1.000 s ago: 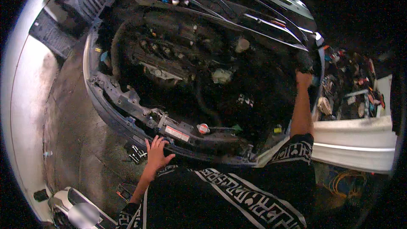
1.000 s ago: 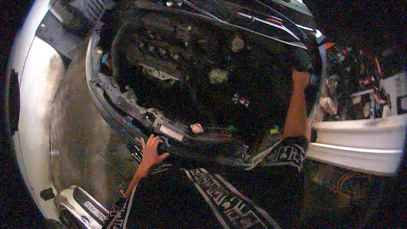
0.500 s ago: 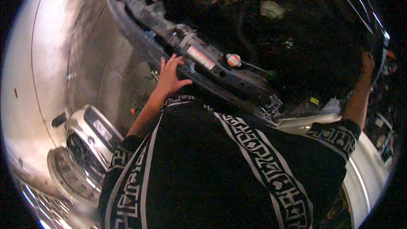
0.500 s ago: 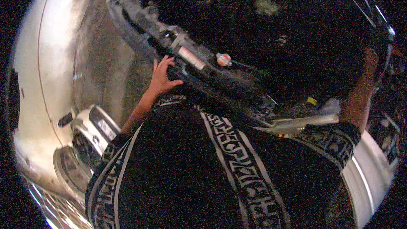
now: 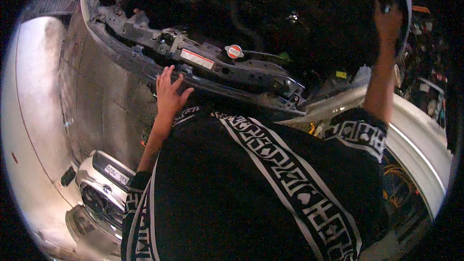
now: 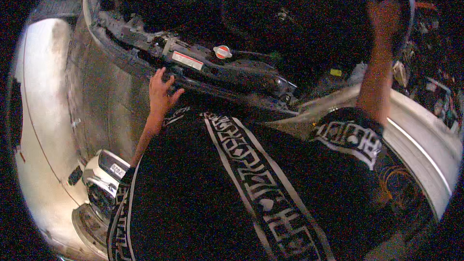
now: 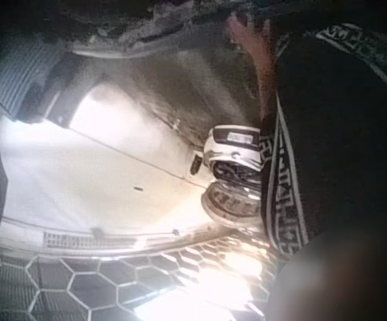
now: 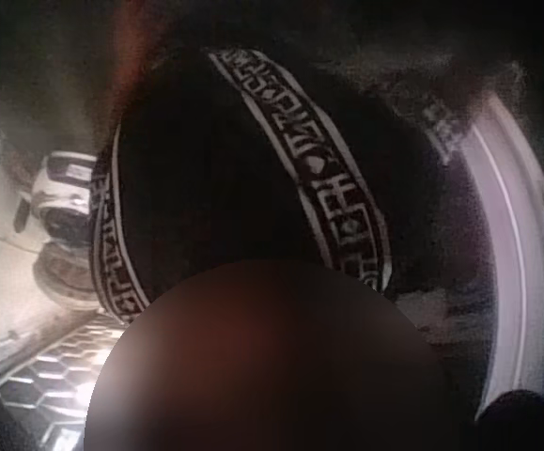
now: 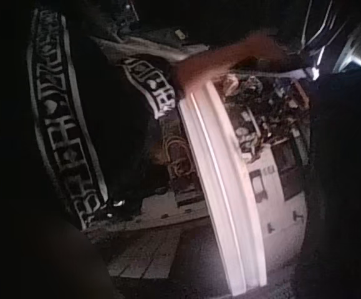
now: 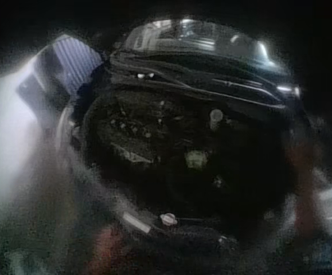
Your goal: The person uses a cordless impact driver to remove and reinstall fasteners on the front bumper cover of a car with the hood open. They also insert plastic push clips by hand into the bumper and headlight area.
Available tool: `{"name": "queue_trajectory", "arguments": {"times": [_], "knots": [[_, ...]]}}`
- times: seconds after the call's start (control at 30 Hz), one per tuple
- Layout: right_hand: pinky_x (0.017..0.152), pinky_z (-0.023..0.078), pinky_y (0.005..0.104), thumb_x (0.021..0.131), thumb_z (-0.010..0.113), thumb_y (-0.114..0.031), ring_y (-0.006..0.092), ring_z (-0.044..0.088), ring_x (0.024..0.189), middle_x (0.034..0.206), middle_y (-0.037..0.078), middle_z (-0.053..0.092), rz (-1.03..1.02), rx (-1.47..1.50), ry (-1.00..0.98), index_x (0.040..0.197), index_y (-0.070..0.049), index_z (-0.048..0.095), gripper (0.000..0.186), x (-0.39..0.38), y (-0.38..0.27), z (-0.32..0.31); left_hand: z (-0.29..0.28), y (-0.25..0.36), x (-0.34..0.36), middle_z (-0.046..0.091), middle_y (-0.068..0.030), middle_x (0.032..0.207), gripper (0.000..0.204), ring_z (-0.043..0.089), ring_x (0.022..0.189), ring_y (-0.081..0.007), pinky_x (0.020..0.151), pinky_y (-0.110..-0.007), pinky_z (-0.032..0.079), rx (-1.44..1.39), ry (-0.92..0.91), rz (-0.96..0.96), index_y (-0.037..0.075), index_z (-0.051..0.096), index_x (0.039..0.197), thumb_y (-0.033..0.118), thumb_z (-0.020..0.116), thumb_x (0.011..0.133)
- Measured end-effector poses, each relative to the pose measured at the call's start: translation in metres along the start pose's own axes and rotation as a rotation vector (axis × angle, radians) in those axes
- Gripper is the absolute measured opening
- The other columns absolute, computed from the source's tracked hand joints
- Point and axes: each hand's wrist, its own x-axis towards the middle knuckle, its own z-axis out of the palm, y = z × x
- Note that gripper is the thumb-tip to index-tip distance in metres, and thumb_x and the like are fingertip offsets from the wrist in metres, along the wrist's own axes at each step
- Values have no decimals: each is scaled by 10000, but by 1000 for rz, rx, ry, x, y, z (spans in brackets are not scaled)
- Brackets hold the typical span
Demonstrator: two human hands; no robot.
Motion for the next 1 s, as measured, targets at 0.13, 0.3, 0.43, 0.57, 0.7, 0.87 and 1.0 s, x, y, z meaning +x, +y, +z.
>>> {"name": "queue_trajectory", "arguments": {"times": [0.13, 0.3, 0.43, 0.57, 0.7, 0.87, 1.0], "knots": [[809, 522, 396, 886, 699, -245, 340, 662, 889, 984, 176, 694, -61, 792, -47, 1065, -44, 675, 271, -167, -115, -86, -8, 5, 2, 473, -160, 1403, 450, 378, 1361, -376, 1119, -573, 271, 66, -56, 85, 89, 676, 1099, 352, 781, 749], [1003, 451, 495, 868, 666, -269, 394, 529, 1199, 1266, 195, 579, -426, 1076, -584, 1216, -104, 626, 388, -342, -269, -151, -9, 3, 9, 485, -155, 1379, 409, 387, 1352, -376, 1124, -580, 260, 4, -113, 108, 77, 687, 1071, 318, 776, 753], [967, 475, 434, 841, 709, -189, 348, 564, 1155, 1257, 165, 564, -411, 1173, -588, 1202, -72, 622, 390, -380, -340, -177, -13, -12, 16, 493, -154, 1361, 413, 398, 1346, -372, 1123, -587, 258, -82, -100, 206, 75, 681, 1079, 309, 781, 754], [937, 491, 420, 855, 703, -191, 344, 598, 1095, 1222, 173, 582, -250, 1234, -683, 1252, -73, 599, 427, -358, -340, -186, -27, -49, 31, 514, -153, 1331, 369, 447, 1294, -379, 1108, -558, 287, -216, 31, 183, 75, 659, 1057, 303, 758, 784], [899, 511, 398, 865, 691, -181, 326, 662, 979, 1218, 169, 603, -142, 1026, -757, 1274, -56, 585, 440, -315, -316, -183, -45, -120, 58, 532, -163, 1308, 325, 470, 1259, -378, 1072, -519, 334, -263, 121, 128, 75, 661, 1042, 273, 741, 796], [867, 518, 398, 856, 691, -166, 319, 671, 964, 1145, 174, 658, 10, 832, -685, 1239, -36, 609, 413, -274, -339, -209, -56, -209, 85, 544, -176, 1288, 318, 480, 1236, -385, 1053, -497, 354, -303, 197, 143, 54, 669, 1028, 246, 737, 783], [845, 520, 401, 840, 711, -181, 314, 671, 932, 1066, 183, 681, -96, 903, -539, 1202, -36, 631, 398, -246, -391, -240, -71, -264, 102, 562, -169, 1249, 300, 483, 1230, -389, 1053, -500, 357, -320, 198, 143, 59, 670, 1009, 233, 735, 774]]}}
